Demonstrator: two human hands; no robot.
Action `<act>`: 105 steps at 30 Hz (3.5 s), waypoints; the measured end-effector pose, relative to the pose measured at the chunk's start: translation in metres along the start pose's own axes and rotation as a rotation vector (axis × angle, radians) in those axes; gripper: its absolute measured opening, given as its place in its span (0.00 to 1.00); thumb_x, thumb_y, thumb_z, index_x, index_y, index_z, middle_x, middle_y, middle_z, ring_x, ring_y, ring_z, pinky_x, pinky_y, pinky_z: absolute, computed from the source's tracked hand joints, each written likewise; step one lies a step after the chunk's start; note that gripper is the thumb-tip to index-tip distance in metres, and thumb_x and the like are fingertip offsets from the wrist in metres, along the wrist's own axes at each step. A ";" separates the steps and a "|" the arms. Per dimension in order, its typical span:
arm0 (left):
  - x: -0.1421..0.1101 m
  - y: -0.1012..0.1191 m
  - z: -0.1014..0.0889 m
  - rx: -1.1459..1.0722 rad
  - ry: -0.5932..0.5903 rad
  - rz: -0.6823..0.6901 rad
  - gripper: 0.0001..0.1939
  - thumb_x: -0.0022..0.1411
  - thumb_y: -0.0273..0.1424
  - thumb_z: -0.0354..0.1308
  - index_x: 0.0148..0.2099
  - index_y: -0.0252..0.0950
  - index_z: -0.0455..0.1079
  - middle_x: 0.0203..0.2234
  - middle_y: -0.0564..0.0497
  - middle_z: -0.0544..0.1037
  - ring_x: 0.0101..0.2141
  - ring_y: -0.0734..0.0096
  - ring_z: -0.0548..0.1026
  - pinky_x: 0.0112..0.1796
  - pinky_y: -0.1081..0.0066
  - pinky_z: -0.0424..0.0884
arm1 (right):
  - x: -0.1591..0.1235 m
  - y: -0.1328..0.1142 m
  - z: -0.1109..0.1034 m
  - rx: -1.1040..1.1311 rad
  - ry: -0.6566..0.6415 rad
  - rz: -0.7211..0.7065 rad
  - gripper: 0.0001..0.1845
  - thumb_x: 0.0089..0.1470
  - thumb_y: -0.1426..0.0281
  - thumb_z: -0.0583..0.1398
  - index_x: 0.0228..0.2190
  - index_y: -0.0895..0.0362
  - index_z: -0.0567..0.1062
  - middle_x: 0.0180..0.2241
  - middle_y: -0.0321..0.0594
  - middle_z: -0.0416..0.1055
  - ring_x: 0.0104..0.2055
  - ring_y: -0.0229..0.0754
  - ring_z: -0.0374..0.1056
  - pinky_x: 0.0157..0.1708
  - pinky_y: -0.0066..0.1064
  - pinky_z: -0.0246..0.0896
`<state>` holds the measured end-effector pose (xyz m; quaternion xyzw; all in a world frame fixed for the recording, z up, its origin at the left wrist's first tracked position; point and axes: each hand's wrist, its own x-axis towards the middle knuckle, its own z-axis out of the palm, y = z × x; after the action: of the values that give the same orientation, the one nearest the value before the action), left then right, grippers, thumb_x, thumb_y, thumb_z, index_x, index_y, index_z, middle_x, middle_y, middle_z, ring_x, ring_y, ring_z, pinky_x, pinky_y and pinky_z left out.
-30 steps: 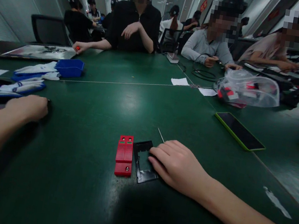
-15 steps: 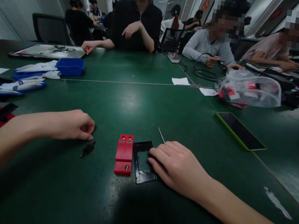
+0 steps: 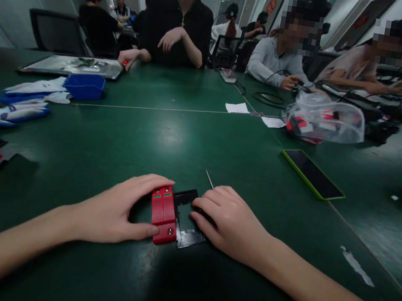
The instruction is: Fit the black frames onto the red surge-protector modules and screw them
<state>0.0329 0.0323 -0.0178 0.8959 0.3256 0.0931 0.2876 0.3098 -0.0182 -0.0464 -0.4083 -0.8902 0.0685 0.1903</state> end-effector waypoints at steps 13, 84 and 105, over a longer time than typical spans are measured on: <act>-0.013 0.014 0.039 -0.149 0.376 -0.002 0.23 0.61 0.34 0.64 0.58 0.41 0.68 0.58 0.44 0.75 0.58 0.54 0.73 0.58 0.56 0.71 | 0.000 -0.001 0.003 0.015 -0.011 -0.001 0.12 0.68 0.70 0.54 0.43 0.60 0.77 0.37 0.45 0.75 0.40 0.47 0.69 0.45 0.43 0.60; -0.016 0.014 0.039 -0.095 0.117 0.278 0.58 0.41 0.37 0.78 0.69 0.42 0.50 0.61 0.39 0.70 0.58 0.46 0.72 0.59 0.49 0.70 | 0.003 0.003 0.005 0.169 -0.020 -0.092 0.12 0.69 0.71 0.54 0.51 0.58 0.71 0.44 0.45 0.76 0.45 0.45 0.72 0.47 0.40 0.67; -0.013 0.011 0.041 -0.043 0.076 0.162 0.58 0.42 0.47 0.76 0.69 0.41 0.52 0.62 0.38 0.70 0.57 0.43 0.72 0.59 0.47 0.68 | 0.005 0.006 0.004 0.130 0.002 -0.066 0.10 0.68 0.68 0.56 0.43 0.57 0.78 0.46 0.46 0.77 0.50 0.48 0.72 0.52 0.45 0.64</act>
<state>0.0430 -0.0015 -0.0443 0.9087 0.2607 0.1567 0.2858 0.3096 -0.0106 -0.0509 -0.3656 -0.8966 0.1193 0.2193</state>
